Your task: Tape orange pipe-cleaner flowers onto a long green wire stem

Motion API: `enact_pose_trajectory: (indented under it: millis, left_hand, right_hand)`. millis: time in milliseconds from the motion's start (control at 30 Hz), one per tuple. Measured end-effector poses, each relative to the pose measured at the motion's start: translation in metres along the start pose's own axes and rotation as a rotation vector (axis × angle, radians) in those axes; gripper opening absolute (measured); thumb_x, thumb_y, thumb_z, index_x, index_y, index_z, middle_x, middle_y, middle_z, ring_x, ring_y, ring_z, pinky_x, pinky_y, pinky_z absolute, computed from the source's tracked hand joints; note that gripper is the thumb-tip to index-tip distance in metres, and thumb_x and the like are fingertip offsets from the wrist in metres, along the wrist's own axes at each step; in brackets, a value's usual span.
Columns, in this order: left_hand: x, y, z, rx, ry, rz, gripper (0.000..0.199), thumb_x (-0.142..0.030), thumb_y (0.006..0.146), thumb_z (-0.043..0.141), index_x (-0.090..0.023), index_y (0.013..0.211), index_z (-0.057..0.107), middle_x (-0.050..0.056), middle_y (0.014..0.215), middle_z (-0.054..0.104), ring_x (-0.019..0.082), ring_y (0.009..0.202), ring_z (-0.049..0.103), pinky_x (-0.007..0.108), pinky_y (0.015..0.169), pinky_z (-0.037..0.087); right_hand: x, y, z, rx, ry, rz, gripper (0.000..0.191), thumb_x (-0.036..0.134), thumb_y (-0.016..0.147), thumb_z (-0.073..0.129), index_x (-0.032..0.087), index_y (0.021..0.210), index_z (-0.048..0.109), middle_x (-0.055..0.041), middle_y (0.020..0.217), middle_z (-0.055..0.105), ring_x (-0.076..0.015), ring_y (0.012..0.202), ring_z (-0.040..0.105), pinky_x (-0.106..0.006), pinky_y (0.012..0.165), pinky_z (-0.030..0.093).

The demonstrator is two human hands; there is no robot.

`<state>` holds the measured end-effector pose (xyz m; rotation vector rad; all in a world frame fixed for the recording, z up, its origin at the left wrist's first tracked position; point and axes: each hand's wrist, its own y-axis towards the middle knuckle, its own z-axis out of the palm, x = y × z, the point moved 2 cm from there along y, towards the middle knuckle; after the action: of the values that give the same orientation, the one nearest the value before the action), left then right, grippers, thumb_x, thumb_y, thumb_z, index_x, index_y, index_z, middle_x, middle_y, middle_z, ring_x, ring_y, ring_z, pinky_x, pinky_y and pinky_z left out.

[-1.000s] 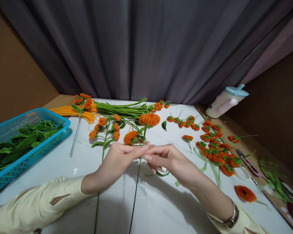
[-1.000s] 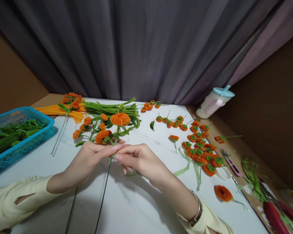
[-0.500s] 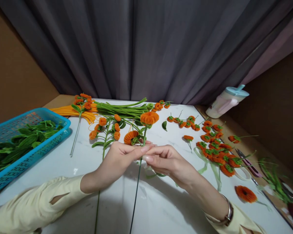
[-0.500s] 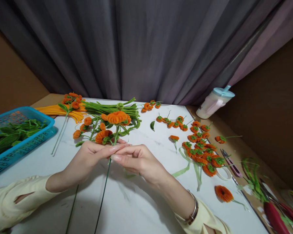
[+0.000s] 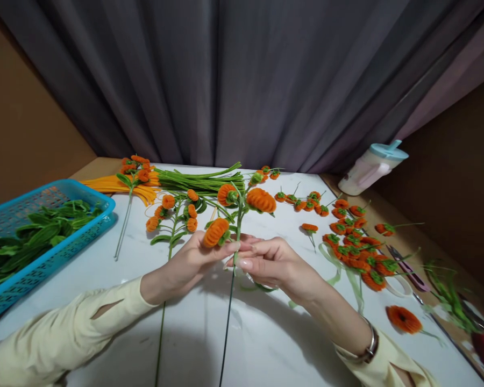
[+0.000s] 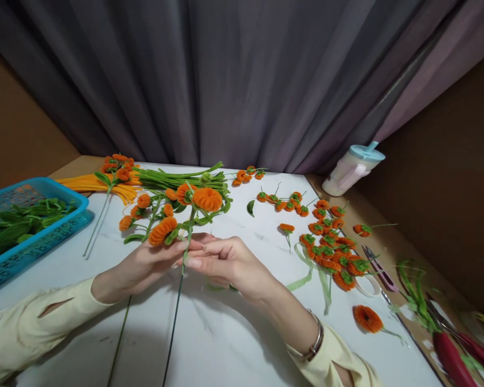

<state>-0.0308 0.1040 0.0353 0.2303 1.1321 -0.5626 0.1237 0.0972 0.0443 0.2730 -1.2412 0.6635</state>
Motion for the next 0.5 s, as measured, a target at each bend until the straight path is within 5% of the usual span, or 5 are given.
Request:
enact_pose_trajectory:
  millis: [267, 500]
  left_hand:
    - [-0.002, 0.0, 0.0, -0.017, 0.078, -0.011, 0.026, -0.038, 0.068, 0.074, -0.019, 0.085, 0.076, 0.007, 0.092, 0.073, 0.021, 0.09, 0.063, 0.029, 0.082, 0.046]
    - [-0.005, 0.003, -0.006, -0.113, 0.226, -0.014, 0.016, -0.025, 0.07, 0.072, -0.019, 0.085, 0.076, 0.005, 0.096, 0.073, 0.019, 0.094, 0.063, 0.027, 0.087, 0.044]
  right_hand:
    - [0.0, 0.001, -0.001, 0.019, -0.016, 0.004, 0.018, 0.031, 0.075, 0.07, 0.012, 0.075, 0.071, 0.0098, 0.045, 0.032, -0.0023, 0.038, 0.024, -0.02, 0.038, 0.017]
    - [0.011, -0.004, -0.006, -0.06, -0.317, 0.069, 0.031, 0.042, 0.073, 0.069, 0.012, 0.082, 0.072, 0.007, 0.044, 0.042, -0.0047, 0.038, 0.032, -0.022, 0.039, 0.021]
